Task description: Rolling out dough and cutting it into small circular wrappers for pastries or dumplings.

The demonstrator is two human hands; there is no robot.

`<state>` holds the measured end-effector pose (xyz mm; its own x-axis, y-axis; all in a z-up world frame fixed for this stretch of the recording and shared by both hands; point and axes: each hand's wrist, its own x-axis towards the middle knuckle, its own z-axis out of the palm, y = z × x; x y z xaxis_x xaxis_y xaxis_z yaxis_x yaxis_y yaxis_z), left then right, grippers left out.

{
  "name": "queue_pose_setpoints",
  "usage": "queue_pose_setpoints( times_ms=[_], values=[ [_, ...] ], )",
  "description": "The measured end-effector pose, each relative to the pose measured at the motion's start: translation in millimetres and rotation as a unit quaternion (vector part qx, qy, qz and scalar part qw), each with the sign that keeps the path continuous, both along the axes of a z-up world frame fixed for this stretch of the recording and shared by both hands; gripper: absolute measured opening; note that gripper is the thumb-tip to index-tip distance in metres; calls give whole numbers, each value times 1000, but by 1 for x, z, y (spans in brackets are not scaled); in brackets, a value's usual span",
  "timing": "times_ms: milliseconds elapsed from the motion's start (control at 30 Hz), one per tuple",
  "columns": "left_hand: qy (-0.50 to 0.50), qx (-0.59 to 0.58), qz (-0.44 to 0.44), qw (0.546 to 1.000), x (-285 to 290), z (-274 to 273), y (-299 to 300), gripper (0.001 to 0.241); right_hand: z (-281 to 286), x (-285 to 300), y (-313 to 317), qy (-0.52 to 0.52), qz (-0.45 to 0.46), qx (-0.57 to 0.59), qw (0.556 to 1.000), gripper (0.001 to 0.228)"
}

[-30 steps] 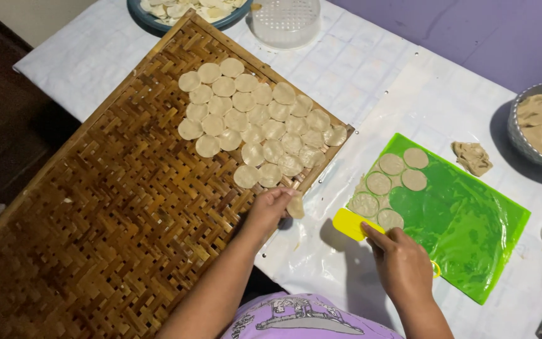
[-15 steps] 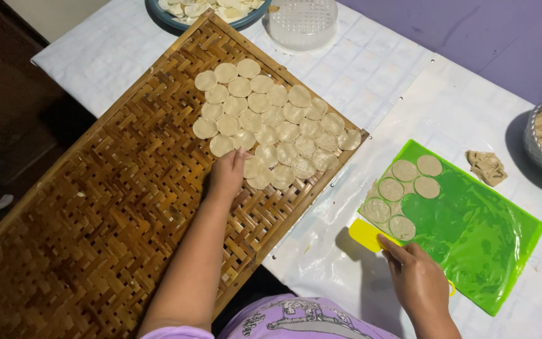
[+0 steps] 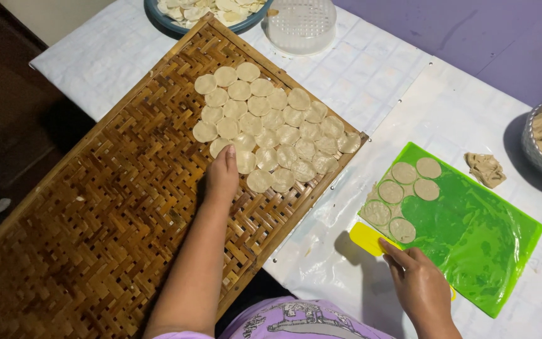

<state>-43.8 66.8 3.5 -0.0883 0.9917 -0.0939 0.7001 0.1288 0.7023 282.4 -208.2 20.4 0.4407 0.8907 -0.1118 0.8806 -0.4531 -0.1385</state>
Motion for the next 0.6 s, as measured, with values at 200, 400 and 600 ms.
queue_pose_setpoints(
  times_ms=[200, 400, 600],
  values=[
    [13, 2, -1, 1000, 4, 10, -8, 56, -4, 4, 1, -3, -3, -3, 1000, 34],
    [-15, 233, -43, 971, 5, -15, -28, 37, -12, 54, 15, -25, -142, -6, 990, 32],
    [-28, 239, -166, 956, 46, -55, -73, 30, -115, 166, 29, -132, -192, -70, 970, 32]
  ],
)
